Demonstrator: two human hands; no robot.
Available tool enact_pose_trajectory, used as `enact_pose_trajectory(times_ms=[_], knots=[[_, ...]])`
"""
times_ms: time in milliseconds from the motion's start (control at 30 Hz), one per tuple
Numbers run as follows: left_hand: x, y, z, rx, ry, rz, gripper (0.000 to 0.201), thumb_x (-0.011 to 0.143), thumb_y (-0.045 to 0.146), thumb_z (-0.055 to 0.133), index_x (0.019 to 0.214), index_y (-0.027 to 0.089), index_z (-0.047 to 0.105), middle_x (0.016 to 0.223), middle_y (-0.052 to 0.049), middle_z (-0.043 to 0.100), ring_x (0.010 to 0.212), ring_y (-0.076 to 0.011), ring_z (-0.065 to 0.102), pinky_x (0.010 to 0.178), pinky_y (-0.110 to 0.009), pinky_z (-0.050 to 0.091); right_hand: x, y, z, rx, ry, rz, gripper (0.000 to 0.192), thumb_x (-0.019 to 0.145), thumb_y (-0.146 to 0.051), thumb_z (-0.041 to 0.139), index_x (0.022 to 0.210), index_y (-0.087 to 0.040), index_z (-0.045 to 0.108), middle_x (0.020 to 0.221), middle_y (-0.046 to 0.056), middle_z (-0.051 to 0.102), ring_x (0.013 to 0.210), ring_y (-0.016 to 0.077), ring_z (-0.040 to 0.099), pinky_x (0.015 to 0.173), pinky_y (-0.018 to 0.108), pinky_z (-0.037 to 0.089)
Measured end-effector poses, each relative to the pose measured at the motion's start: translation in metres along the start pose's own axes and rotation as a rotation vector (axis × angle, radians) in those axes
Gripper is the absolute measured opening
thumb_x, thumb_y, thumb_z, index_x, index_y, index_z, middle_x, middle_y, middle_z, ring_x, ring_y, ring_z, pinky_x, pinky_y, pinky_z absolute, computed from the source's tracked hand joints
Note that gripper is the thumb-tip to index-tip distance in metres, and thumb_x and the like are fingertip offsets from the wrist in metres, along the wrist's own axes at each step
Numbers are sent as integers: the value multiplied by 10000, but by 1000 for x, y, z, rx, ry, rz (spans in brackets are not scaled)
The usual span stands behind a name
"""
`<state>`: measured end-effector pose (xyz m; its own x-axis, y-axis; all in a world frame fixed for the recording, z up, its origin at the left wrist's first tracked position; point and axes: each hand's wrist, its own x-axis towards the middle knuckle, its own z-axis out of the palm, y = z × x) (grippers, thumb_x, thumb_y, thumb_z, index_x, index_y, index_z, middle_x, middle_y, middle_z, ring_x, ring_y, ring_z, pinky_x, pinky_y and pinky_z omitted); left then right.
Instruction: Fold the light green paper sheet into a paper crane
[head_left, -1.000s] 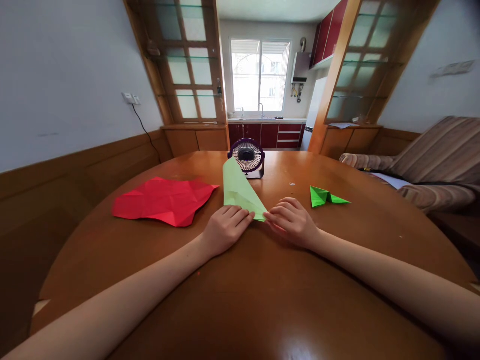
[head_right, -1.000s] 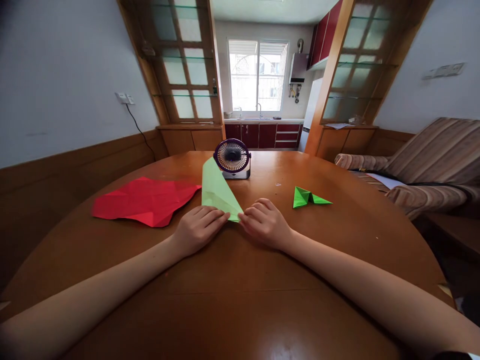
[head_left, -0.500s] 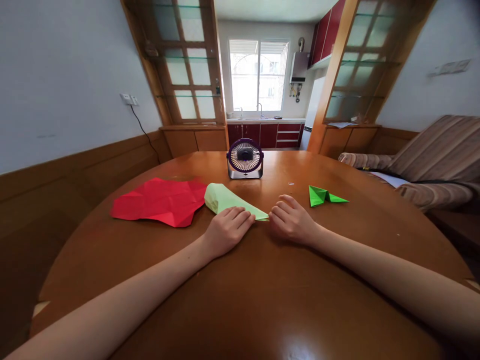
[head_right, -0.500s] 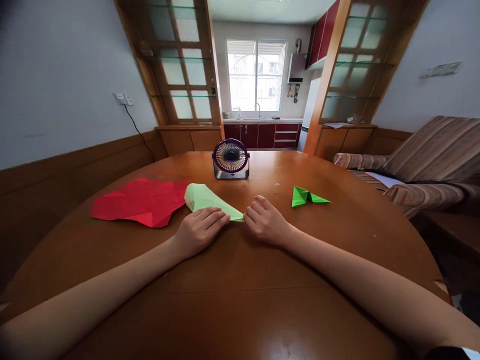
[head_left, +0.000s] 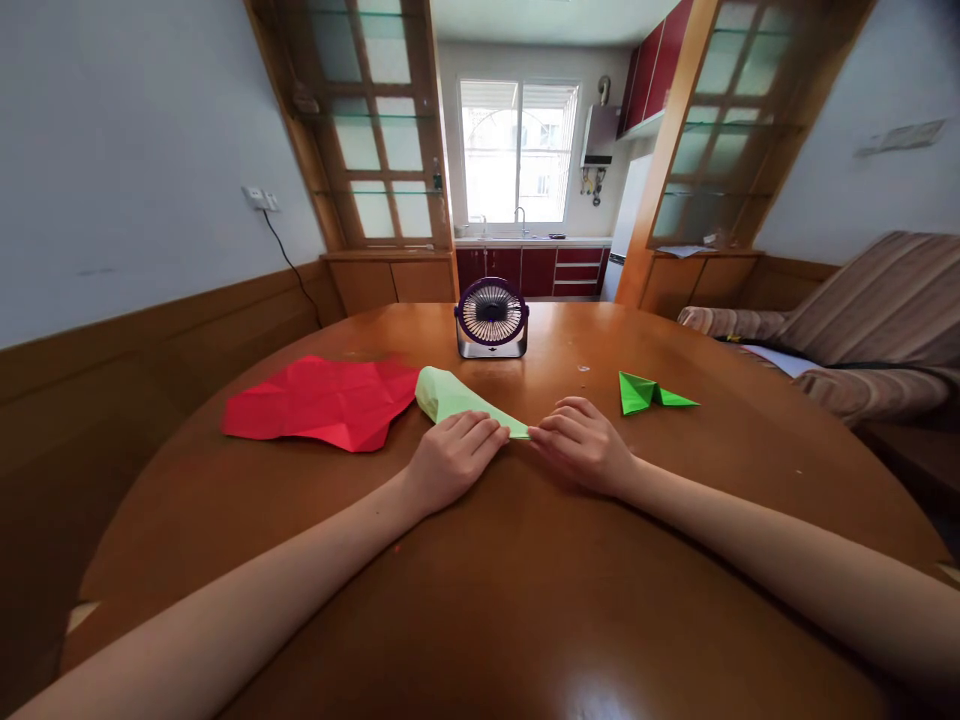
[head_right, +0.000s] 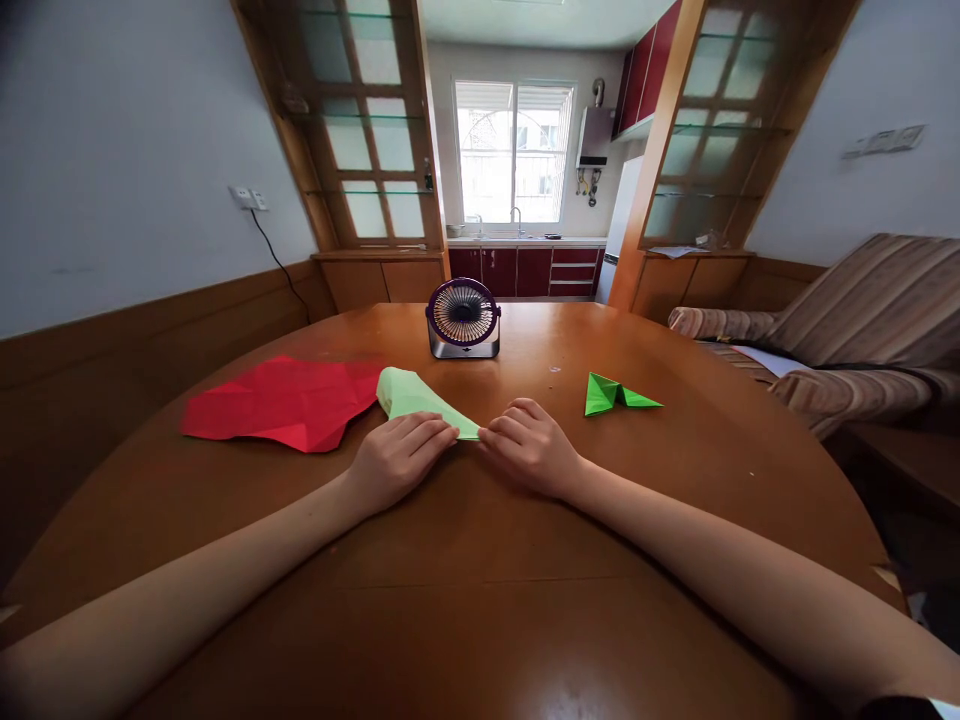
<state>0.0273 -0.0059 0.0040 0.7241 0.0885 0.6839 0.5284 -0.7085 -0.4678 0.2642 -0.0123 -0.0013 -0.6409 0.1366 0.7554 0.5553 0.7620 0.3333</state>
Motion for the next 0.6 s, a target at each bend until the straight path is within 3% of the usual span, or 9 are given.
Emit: enact_pose_trajectory(times_ms=[167, 300, 600], knots=[[-1, -1, 0, -32, 32, -11, 153, 907, 171, 544, 1044, 142, 606, 889, -56, 689, 907, -195, 656, 765, -310, 520, 1, 4, -4, -46, 12, -90, 123, 875, -105, 573, 970, -166, 622, 775, 31, 671, 703, 142, 570, 774, 350, 481], [-1, -3, -1, -47, 69, -3, 149, 900, 174, 556, 1037, 159, 612, 864, -42, 691, 882, -182, 667, 745, -296, 528, 2, 5, -10, -67, -51, -183, 158, 890, -70, 524, 980, -154, 624, 786, 40, 659, 748, 153, 584, 816, 371, 480], [2, 5, 1, -75, 117, 26, 138, 880, 145, 574, 1013, 167, 608, 855, -18, 708, 856, -164, 676, 724, -268, 536, 7, -6, -4, -59, 19, -106, 103, 876, -111, 579, 940, -178, 624, 770, 20, 659, 701, 136, 553, 767, 338, 468]])
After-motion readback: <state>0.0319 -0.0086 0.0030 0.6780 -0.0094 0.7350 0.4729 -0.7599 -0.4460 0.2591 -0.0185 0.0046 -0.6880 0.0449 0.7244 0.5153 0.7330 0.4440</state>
